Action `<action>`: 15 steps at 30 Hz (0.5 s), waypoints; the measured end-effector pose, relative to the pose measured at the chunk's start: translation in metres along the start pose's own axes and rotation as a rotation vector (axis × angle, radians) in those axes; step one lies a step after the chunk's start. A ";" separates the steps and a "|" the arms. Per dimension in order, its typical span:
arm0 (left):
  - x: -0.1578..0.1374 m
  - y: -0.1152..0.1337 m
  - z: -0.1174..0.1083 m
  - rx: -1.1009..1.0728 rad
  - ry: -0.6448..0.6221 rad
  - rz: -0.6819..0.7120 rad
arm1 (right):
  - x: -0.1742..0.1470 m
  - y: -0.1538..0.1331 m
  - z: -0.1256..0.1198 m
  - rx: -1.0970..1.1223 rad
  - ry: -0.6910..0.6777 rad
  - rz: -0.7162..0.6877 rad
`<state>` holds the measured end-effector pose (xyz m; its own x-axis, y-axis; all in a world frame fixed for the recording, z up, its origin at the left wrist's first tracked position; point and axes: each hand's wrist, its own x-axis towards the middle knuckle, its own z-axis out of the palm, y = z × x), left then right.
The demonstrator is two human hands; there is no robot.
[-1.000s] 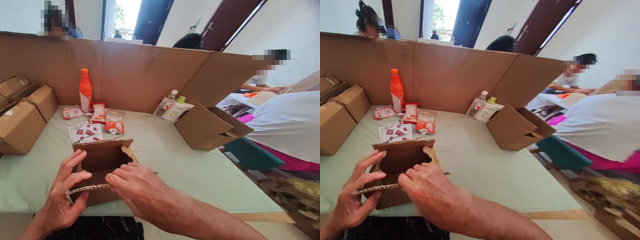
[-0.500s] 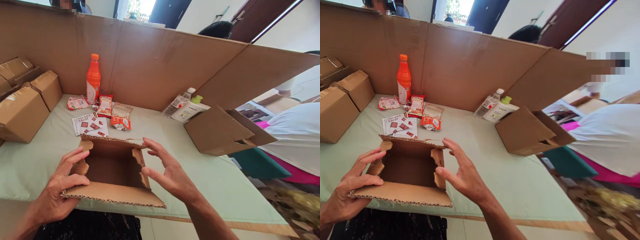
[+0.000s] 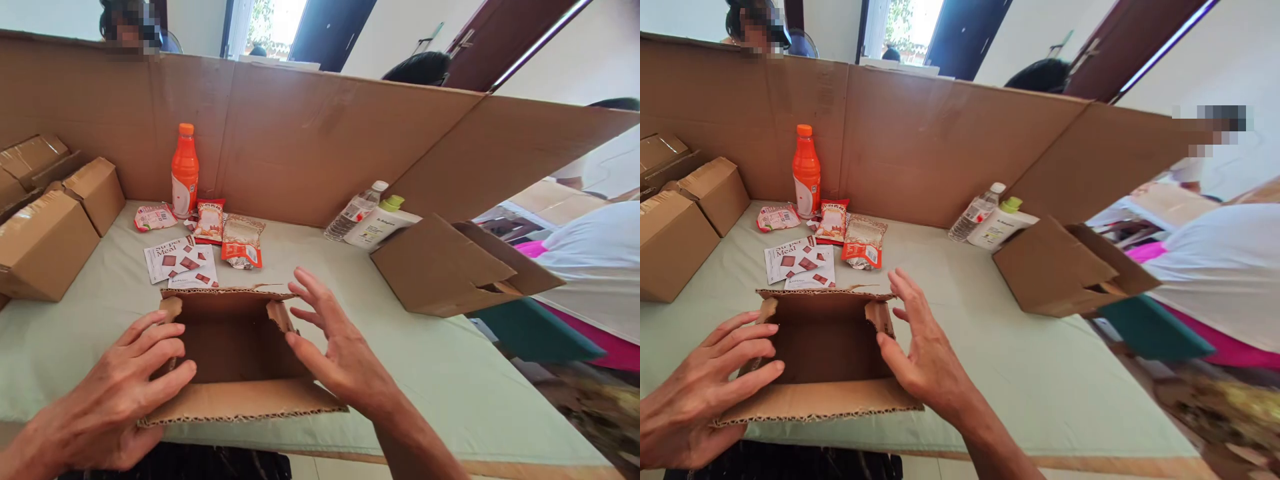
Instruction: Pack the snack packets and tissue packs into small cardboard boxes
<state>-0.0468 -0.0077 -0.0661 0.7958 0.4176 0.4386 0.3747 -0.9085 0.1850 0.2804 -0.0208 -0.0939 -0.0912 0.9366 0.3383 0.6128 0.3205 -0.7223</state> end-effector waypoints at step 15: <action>-0.051 0.023 0.042 -0.098 0.450 -0.447 | 0.005 0.071 -0.024 0.504 -0.231 0.299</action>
<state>-0.0586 -0.0495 -0.1215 0.2867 0.7277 0.6231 0.5623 -0.6544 0.5056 0.3427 0.0033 -0.1290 -0.1749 0.9844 -0.0210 0.1979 0.0143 -0.9801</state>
